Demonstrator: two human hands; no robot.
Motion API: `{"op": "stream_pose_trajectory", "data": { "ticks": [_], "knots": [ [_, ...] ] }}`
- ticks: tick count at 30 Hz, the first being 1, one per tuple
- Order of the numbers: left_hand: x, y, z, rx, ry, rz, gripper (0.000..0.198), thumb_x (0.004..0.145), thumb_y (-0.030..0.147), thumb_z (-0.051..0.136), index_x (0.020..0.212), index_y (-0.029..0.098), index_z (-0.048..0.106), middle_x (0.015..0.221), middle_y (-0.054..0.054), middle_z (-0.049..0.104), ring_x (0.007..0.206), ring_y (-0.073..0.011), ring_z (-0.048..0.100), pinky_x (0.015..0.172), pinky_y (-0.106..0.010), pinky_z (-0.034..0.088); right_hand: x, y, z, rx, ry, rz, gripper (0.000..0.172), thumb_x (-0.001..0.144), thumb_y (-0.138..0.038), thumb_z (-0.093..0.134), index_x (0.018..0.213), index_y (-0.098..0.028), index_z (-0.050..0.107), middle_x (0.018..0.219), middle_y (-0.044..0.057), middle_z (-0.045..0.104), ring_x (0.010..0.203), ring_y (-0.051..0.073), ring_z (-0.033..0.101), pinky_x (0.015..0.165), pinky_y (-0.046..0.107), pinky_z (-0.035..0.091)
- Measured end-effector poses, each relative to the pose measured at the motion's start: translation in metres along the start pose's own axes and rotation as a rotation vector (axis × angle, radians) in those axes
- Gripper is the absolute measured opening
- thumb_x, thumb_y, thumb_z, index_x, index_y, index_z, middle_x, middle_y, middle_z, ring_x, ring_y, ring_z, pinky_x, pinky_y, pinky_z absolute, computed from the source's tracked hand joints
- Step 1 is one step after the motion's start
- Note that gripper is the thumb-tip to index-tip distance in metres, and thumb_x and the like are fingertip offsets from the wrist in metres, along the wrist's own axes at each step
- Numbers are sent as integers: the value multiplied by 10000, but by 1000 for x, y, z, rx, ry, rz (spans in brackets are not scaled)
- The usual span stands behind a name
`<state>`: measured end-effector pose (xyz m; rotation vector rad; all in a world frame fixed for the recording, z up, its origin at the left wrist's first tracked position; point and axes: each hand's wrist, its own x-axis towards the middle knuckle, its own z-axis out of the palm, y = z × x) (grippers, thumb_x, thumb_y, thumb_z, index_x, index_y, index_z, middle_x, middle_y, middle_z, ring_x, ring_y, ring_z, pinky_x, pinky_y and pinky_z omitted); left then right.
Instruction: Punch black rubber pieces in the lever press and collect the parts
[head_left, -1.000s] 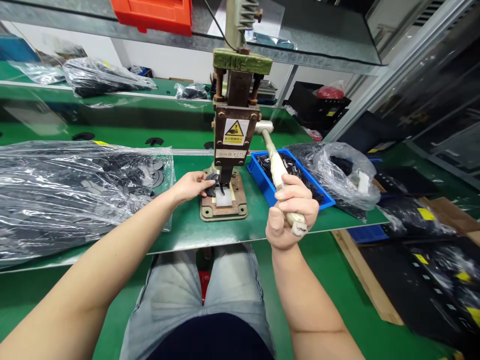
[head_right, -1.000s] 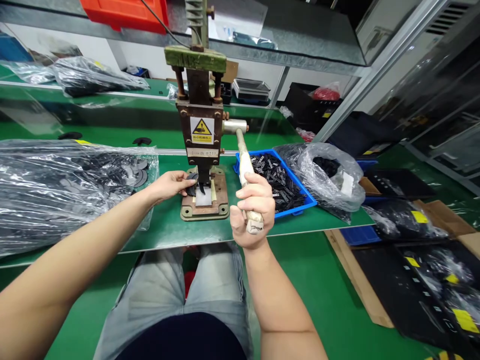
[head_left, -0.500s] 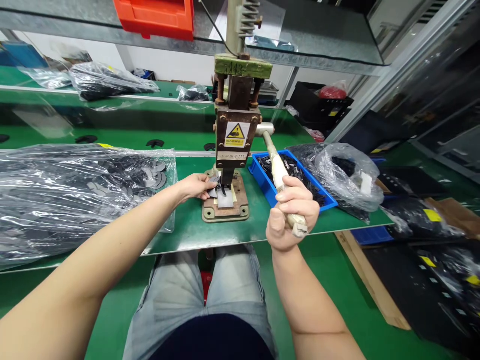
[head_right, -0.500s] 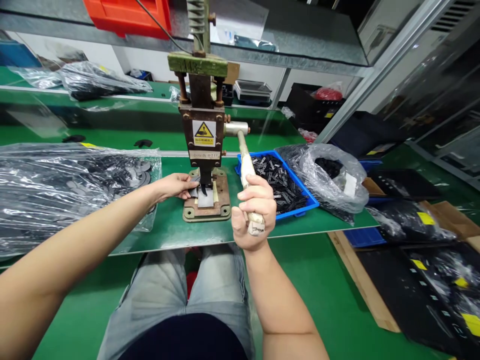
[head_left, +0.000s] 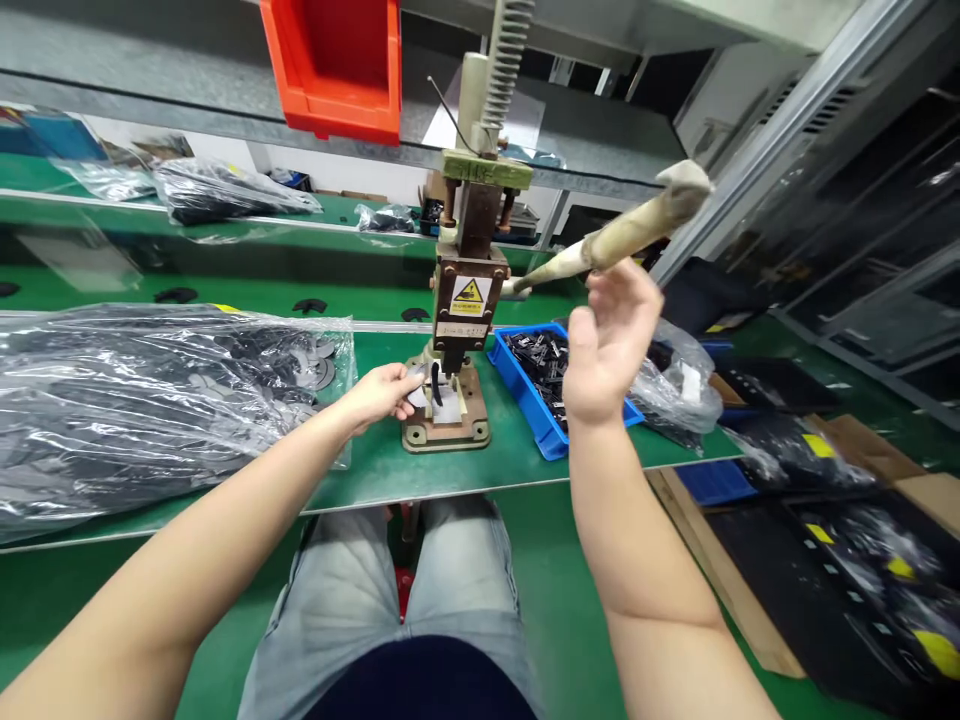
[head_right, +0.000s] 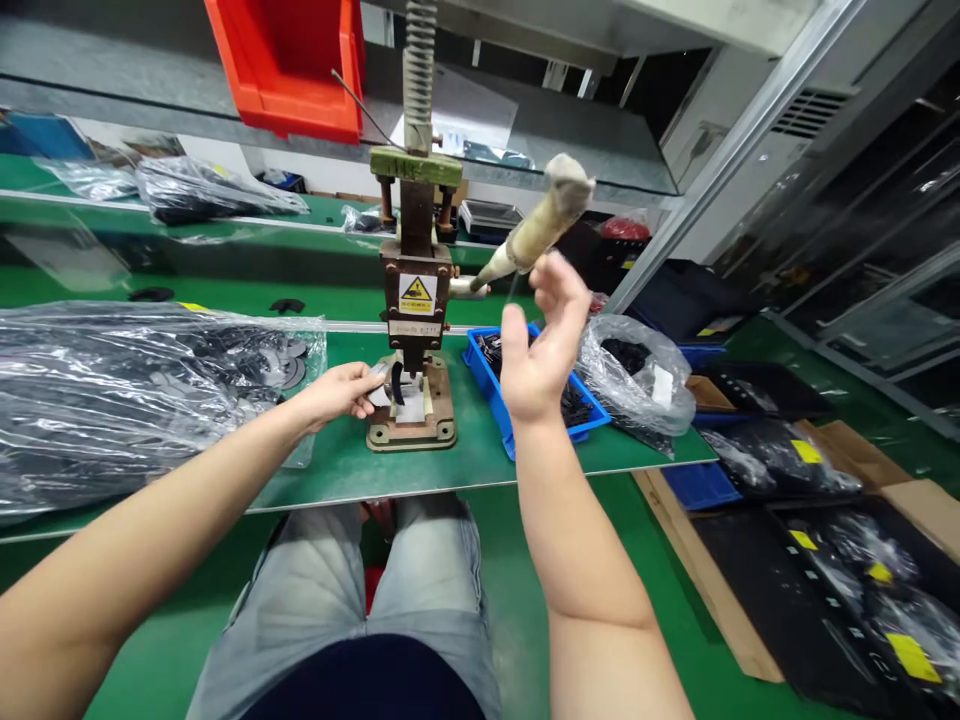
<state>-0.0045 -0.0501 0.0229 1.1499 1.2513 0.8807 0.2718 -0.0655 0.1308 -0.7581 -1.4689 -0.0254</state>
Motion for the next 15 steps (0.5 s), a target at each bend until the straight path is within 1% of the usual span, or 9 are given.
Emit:
{"op": "stream_pose_trajectory", "data": {
  "ticks": [2,3,5,6,8,10,12,13,15],
  "knots": [
    [-22,2,-6,12,-34,72,516,812,606,875,811,203,552,577,14,671,491,-115,643,462,-182,487,-36,10,-2,-23,-135,132,444,1015,-433,609,1432,-303,534,1399,95,643,1320,248,657,1208,499,524],
    [-33,2,-9,19,-50,94,532,802,635,869,818,205,556,577,17,670,496,-120,648,463,-186,489,-57,12,-2,-11,-255,195,425,1007,-410,630,1408,-286,563,1331,91,683,1273,240,681,1185,488,541],
    [-52,4,-11,33,-73,114,548,798,667,852,818,211,549,578,22,666,496,-129,649,464,-200,494,-96,12,2,11,-502,274,475,990,-374,664,1438,-257,560,1295,93,726,1252,235,697,1162,475,552],
    [-60,4,-11,42,-85,115,550,801,674,844,815,214,545,578,22,665,491,-131,645,465,-208,495,-111,9,4,22,-611,283,509,984,-365,676,1462,-245,548,1304,99,735,1254,236,699,1149,468,556],
    [-73,4,-9,62,-113,114,546,810,683,827,812,215,545,574,22,658,481,-133,633,467,-219,489,-131,1,12,25,-764,234,522,984,-373,688,1467,-230,551,1335,116,741,1257,246,698,1116,462,557],
    [-81,0,-6,83,-148,104,543,821,696,806,817,217,551,572,23,646,481,-136,624,472,-228,478,-138,-6,19,1,-845,131,380,1016,-394,651,1355,-224,631,1260,109,776,1173,247,717,1045,445,553],
    [-86,-4,-4,116,-159,107,530,839,704,779,844,218,566,608,24,646,500,-139,614,489,-245,479,-140,-11,23,-54,-883,29,250,1058,-408,582,1173,-221,701,1105,82,809,1024,228,725,955,416,529],
    [-88,-6,-4,149,-120,136,510,854,694,766,869,218,581,653,19,656,534,-141,617,515,-255,489,-140,-12,24,-88,-893,-8,250,1074,-409,552,1107,-220,714,1039,70,812,958,215,715,917,402,510],
    [-93,-8,-1,265,33,258,444,892,642,745,932,218,620,775,-2,677,650,-153,631,605,-277,513,-140,-13,24,-160,-892,-67,273,1084,-414,530,1065,-218,720,986,62,808,895,202,688,875,386,473]
  ]
}}
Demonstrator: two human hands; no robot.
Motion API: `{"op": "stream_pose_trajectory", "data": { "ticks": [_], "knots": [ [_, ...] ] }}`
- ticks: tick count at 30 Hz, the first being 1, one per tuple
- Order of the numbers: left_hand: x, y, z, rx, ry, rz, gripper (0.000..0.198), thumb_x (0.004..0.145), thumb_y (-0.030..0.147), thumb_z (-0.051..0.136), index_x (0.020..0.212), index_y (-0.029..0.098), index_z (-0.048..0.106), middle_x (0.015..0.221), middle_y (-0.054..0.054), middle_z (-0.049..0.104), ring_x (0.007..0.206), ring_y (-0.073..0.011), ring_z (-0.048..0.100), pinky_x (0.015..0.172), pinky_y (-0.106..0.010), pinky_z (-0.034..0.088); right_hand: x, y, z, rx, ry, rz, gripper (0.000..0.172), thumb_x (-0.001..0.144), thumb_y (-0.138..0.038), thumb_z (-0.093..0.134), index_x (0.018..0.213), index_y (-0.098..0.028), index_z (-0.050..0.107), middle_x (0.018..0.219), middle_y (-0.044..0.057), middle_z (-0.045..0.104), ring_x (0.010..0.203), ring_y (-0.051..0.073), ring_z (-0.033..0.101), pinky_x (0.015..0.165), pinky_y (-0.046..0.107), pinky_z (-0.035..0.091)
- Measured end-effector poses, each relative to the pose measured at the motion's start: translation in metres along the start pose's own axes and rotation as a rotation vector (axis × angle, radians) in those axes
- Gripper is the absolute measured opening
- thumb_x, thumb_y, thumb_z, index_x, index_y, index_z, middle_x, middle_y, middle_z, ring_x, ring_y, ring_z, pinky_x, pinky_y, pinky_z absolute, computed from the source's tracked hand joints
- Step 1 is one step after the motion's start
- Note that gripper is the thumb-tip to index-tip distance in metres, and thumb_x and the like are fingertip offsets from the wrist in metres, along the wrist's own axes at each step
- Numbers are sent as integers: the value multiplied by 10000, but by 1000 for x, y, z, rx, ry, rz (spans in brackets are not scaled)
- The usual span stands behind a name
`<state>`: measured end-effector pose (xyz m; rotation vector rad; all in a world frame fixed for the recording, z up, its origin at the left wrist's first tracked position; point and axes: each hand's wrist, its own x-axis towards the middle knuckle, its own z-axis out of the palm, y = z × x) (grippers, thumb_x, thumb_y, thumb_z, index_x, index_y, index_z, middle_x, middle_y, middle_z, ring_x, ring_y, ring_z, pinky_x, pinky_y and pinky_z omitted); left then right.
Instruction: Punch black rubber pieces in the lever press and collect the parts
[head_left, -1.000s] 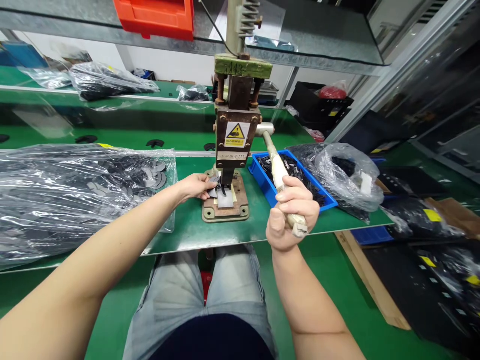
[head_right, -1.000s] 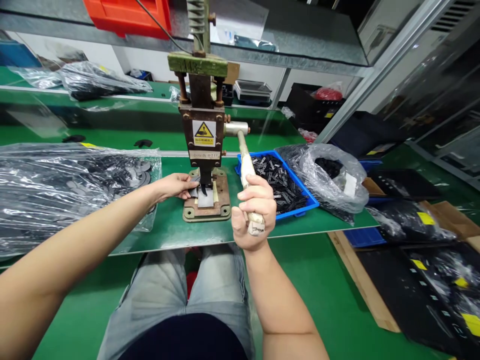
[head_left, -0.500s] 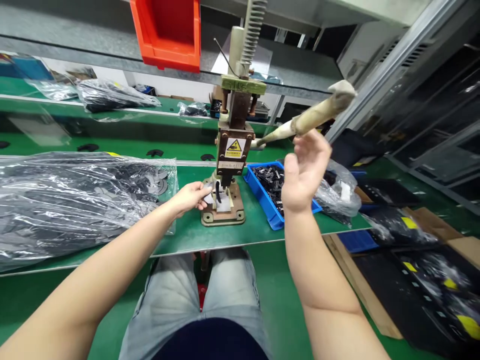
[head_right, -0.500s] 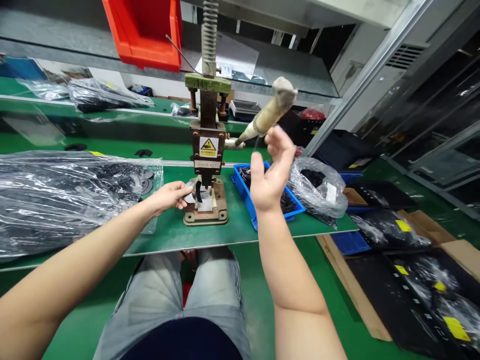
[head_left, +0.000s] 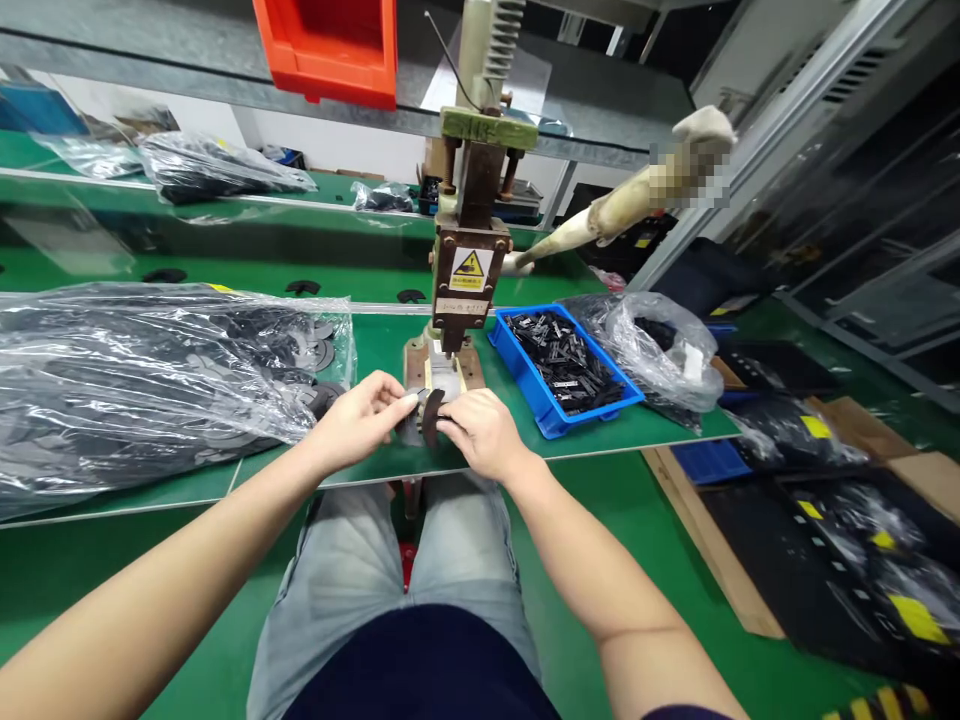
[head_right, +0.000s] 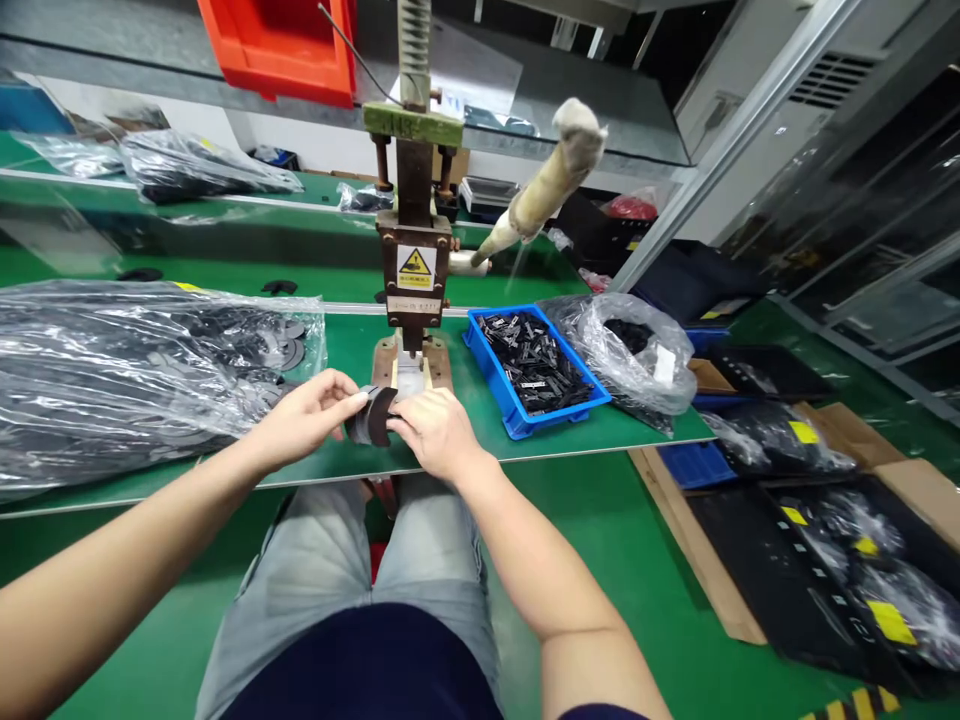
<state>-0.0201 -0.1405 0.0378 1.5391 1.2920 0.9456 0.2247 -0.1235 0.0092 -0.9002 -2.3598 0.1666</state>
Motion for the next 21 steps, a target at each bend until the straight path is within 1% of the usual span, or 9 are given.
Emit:
{"op": "stream_pose_trajectory", "data": {
  "ticks": [2,4,6,8,11,14,16,19,21],
  "knots": [
    [-4,2,3,175,123,135,364,926,580,726,965,225,657,881,-22,682,777,-171,629,710,-294,512,-3,-1,0,-68,2,-13,280,1084,-422,527,1095,-217,717,985,63,803,884,197,667,860,376,448],
    [-8,5,7,318,98,238,317,952,540,699,887,231,663,881,-27,667,827,-188,611,767,-311,486,-6,-2,-1,-117,2,-28,288,1086,-427,516,1095,-214,710,949,59,787,861,194,644,849,370,436],
    [-8,7,13,383,34,274,373,971,517,663,742,229,598,793,-17,616,787,-187,572,741,-314,446,-8,-3,0,-156,8,-48,289,1087,-424,506,1062,-211,699,901,53,762,840,194,623,844,369,439],
    [-5,7,18,369,3,230,450,976,516,640,660,225,506,710,1,538,710,-171,509,668,-305,393,-10,-3,1,-182,19,-82,279,1085,-403,503,994,-211,684,847,44,730,819,194,604,854,372,456],
    [3,2,23,240,-65,85,482,947,557,655,646,218,490,650,26,451,619,-141,408,578,-286,308,-15,-2,3,-176,51,-135,251,1072,-346,510,921,-217,664,798,30,692,800,188,594,960,392,500],
    [9,-4,25,55,-189,-5,536,906,622,681,619,207,503,621,31,415,595,-124,360,549,-267,265,-21,-1,3,-112,84,-163,176,1051,-303,533,1000,-222,681,840,33,712,819,186,622,1106,433,505],
    [10,-7,27,-34,-238,-30,566,893,654,690,612,203,497,625,29,425,600,-119,366,549,-255,274,-24,0,3,-63,103,-158,154,1041,-295,550,1060,-228,688,872,38,736,826,187,643,1134,451,511],
    [8,-6,31,-65,-135,-28,496,853,632,764,709,206,556,677,32,502,638,-123,434,576,-239,347,-28,3,-2,-18,135,-128,144,1035,-291,574,1092,-234,694,899,38,765,836,185,674,1115,457,533],
    [5,-2,34,-121,-45,-32,448,793,603,837,869,211,634,792,13,615,712,-139,533,632,-239,436,-28,5,-8,9,143,-112,155,1032,-290,589,1126,-232,698,946,46,790,875,189,701,1097,455,545]
  ]
}}
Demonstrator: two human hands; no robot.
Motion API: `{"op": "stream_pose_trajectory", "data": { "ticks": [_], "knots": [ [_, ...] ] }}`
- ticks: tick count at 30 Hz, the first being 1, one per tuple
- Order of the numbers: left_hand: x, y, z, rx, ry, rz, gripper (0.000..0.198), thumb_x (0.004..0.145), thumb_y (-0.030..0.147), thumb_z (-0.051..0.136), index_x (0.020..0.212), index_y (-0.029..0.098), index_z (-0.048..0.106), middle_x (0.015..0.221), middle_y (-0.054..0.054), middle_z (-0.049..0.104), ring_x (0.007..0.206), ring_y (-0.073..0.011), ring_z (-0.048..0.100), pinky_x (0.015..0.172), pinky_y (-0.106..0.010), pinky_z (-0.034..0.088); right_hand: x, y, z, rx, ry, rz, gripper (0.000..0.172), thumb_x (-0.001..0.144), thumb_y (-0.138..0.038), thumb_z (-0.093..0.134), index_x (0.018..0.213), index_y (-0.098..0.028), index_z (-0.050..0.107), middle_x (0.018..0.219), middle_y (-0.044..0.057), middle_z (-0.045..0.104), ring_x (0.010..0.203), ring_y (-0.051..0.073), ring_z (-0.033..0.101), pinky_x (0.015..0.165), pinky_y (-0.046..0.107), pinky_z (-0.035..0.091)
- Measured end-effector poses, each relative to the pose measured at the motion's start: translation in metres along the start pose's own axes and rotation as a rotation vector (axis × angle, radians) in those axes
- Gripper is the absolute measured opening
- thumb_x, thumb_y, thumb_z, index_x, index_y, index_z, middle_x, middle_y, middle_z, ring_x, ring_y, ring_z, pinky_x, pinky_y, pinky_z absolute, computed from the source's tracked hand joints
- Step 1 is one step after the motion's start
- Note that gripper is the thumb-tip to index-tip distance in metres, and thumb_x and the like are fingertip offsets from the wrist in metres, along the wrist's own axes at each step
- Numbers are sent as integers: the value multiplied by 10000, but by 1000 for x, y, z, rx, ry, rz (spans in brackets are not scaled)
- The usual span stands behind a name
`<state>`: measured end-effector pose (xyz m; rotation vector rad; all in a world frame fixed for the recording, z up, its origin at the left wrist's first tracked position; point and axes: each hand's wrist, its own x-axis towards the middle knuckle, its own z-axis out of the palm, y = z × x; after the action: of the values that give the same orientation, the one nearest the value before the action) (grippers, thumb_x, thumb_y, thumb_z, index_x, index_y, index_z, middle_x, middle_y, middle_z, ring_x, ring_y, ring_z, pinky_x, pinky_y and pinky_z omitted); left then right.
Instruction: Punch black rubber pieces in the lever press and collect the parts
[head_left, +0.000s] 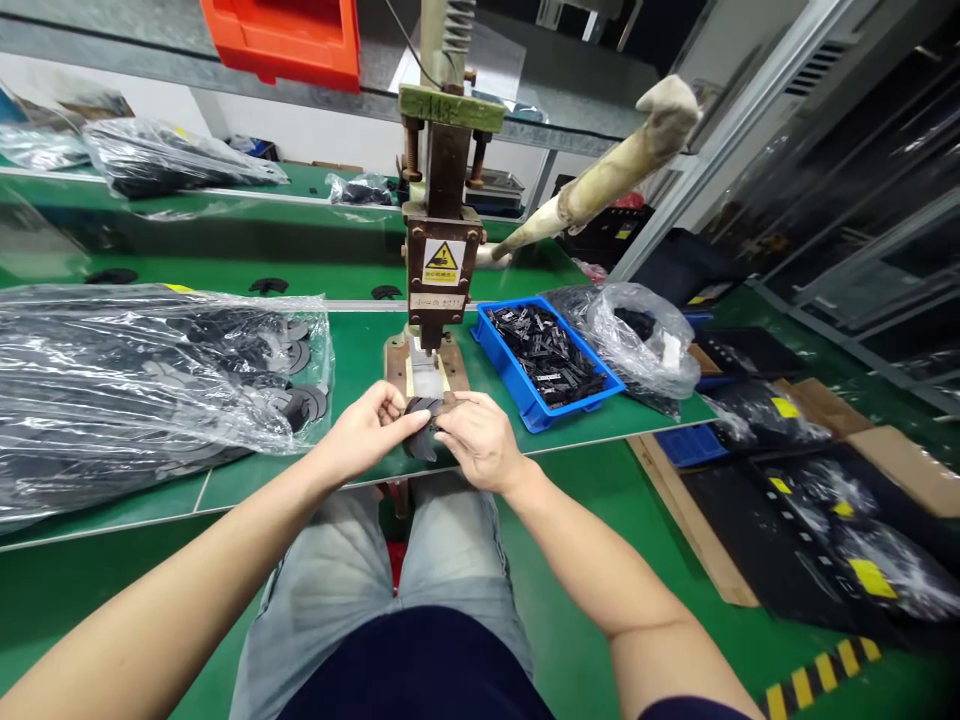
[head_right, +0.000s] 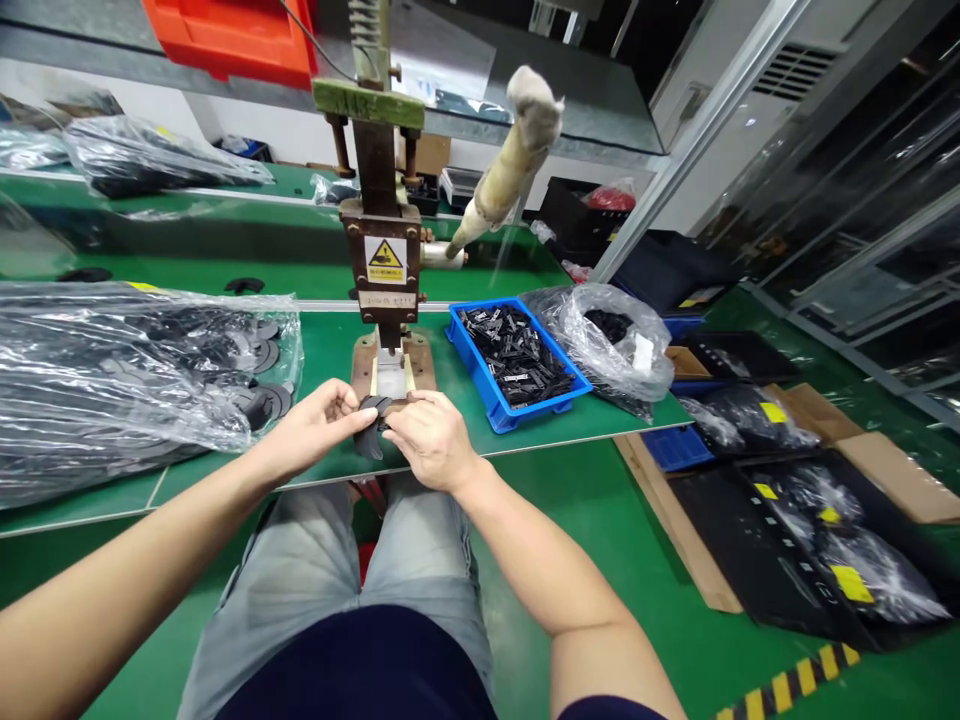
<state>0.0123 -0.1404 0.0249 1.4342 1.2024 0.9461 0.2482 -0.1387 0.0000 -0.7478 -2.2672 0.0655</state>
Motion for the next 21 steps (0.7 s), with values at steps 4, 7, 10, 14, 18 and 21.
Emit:
{"op": "stream_pose_trajectory", "data": {
  "ticks": [4,7,10,14,18,21],
  "knots": [
    [-3,4,10,-206,-188,-78,556,734,635,875,1024,201,685,887,-30,701,759,-168,639,674,-282,535,4,-3,-19,168,-76,114,203,1055,-314,558,1163,-234,709,1048,66,815,964,201,741,999,424,586],
    [-2,-3,16,-240,-258,-63,509,755,644,866,929,212,660,809,-10,677,696,-166,635,620,-285,529,9,-8,-36,365,-135,344,209,1048,-331,563,1133,-224,721,1107,71,817,1006,198,760,953,388,614],
    [4,-20,16,-178,-226,-16,471,840,665,791,924,224,649,819,-18,702,689,-171,653,653,-300,539,17,-6,-55,383,-213,530,180,1015,-297,589,1082,-213,733,1079,54,824,953,184,766,881,354,628],
    [13,-51,5,30,-119,44,476,917,707,675,876,232,664,778,-9,686,692,-176,629,683,-299,514,38,27,-79,193,-303,622,182,972,-208,570,1005,-209,748,947,12,818,809,151,738,753,290,591],
    [11,-71,-2,249,-58,131,445,957,662,626,782,254,645,705,14,628,673,-190,588,659,-300,480,82,88,-101,-139,-336,657,182,945,-196,597,977,-239,771,1060,26,832,1005,207,759,933,332,588],
    [7,-75,0,382,-82,206,381,987,584,608,778,269,654,713,10,643,685,-203,609,673,-308,480,127,136,-113,-379,-274,691,261,997,-267,542,1139,-231,758,1294,111,776,1239,311,702,1105,459,540]
  ]
}}
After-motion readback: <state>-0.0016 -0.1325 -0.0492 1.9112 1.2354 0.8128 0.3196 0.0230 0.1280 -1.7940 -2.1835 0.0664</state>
